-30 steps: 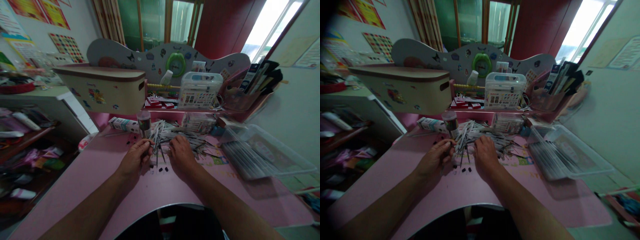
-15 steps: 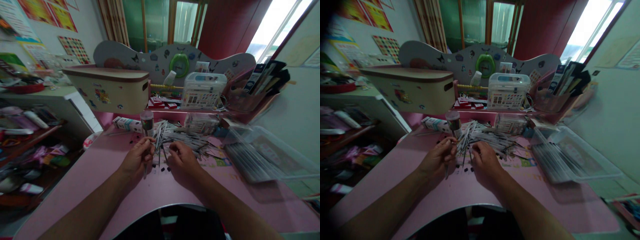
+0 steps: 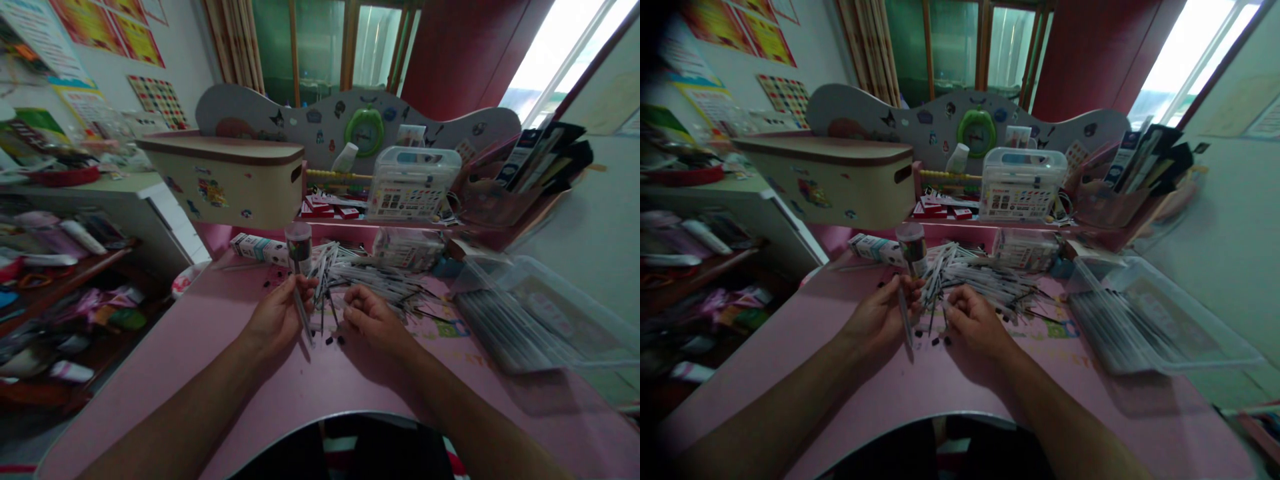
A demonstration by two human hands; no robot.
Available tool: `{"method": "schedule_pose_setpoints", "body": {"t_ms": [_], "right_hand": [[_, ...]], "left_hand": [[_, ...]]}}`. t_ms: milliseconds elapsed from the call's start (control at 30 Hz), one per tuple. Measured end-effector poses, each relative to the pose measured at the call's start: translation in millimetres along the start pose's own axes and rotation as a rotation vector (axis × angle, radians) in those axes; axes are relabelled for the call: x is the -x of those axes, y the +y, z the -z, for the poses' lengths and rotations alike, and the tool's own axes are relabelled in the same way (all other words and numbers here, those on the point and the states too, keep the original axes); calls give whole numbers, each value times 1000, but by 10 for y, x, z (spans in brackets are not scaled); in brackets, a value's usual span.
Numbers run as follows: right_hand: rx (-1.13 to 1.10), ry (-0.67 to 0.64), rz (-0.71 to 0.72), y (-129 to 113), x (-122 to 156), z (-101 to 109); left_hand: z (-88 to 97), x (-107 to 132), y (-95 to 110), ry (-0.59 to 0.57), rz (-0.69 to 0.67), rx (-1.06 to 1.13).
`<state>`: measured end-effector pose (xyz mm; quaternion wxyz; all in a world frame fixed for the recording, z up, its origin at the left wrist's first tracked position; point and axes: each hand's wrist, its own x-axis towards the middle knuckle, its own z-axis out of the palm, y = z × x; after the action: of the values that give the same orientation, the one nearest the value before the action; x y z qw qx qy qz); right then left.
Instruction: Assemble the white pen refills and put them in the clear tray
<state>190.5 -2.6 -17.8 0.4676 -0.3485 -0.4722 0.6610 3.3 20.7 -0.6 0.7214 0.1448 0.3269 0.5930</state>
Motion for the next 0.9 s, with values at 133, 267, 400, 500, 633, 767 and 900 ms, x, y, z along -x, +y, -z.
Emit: {"method": "schedule_pose_setpoints", "body": {"t_ms": [133,267,400,500,633,767,900], "right_hand": [[-72,-50,-38,40,20,-9],[-127,-29,-93,91,40,-50],[-119,10,-100,66,46,-66],[-65,6,-66,-14,54,-66],[61,-8,-56,-94,55,-57],[95,-2,-69,-86,45,-32],[136,-15,-46,-75,50,-22]], "left_hand": [[-11,-22,27,11,-25,14],[-7,-13,48,1,-116,-16],[-9,-12,32,21,-180,-75],[-3,-20,26,30,-200,-77],[8,-30,30,54,-211,-56],[25,-19,21,33,-209,-82],[45,13,13,-16,-155,-217]]}}
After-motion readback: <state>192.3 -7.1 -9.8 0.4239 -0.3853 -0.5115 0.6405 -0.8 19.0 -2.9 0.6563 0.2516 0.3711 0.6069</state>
